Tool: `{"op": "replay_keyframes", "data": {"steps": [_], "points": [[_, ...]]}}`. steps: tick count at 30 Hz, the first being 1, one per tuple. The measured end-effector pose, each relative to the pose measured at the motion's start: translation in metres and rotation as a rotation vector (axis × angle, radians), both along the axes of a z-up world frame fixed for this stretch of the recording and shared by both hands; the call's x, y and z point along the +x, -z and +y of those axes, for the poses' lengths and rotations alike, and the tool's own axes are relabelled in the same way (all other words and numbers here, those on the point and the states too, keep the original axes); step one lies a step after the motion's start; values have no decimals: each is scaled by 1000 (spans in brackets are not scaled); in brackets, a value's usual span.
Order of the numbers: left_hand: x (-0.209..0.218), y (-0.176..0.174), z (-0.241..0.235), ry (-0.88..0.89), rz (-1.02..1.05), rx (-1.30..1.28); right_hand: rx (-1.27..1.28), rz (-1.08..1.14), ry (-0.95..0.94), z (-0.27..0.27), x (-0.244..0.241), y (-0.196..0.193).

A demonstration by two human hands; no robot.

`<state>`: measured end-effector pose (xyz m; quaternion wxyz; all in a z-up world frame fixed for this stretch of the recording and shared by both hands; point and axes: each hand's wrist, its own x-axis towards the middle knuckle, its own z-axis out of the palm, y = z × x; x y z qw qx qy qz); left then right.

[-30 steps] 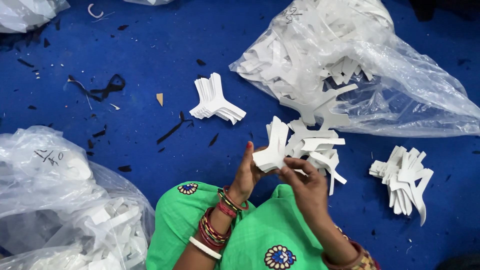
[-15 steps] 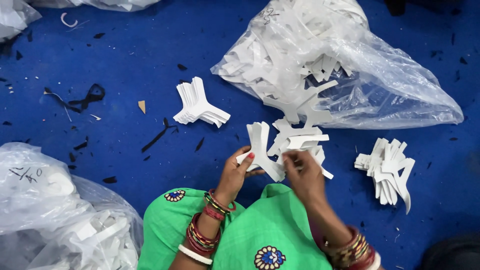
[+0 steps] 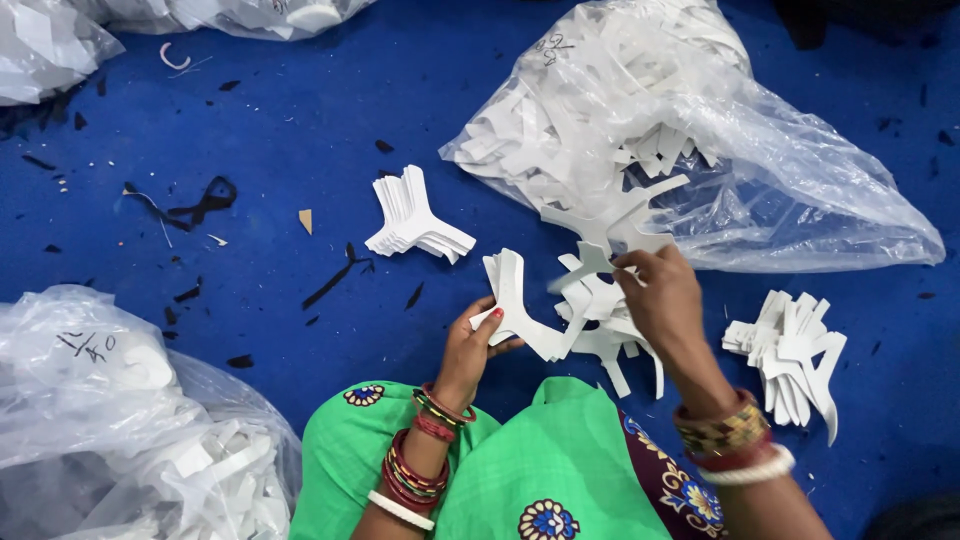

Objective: The person sorts and stacks white shoe components from bags into organized piles on the floor.

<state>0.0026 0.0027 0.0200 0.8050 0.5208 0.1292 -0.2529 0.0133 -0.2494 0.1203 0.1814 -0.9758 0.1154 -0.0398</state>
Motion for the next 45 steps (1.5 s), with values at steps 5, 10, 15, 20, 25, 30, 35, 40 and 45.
{"op": "replay_keyframes", "data": {"steps": [5,10,15,20,25,30,35,40,45], "points": [[1,-1,-4,15,19,-5,378,-12,158,-11,-50,-21],[-1,-6,-5,62,17,14,585,-54,297,2,-100,3],[-1,-6,-3,34,26,21,-245,-108,32,5,-123,41],[0,-3,-5,49,19,30,-69,-139,-149,7,-118,35],[0,-2,-5,61,12,40,28,80,-116,1,-113,43],[-3,-4,-2,-10,44,-144,472,270,184,-3,-108,15],[-1,2,-6,47,53,-208,791,266,229,18,-85,0],[-4,-11,-3,86,71,-293,962,248,126,71,-65,14],[-4,15,-7,40,-12,-43,496,-61,-21,71,-68,-3]]}}
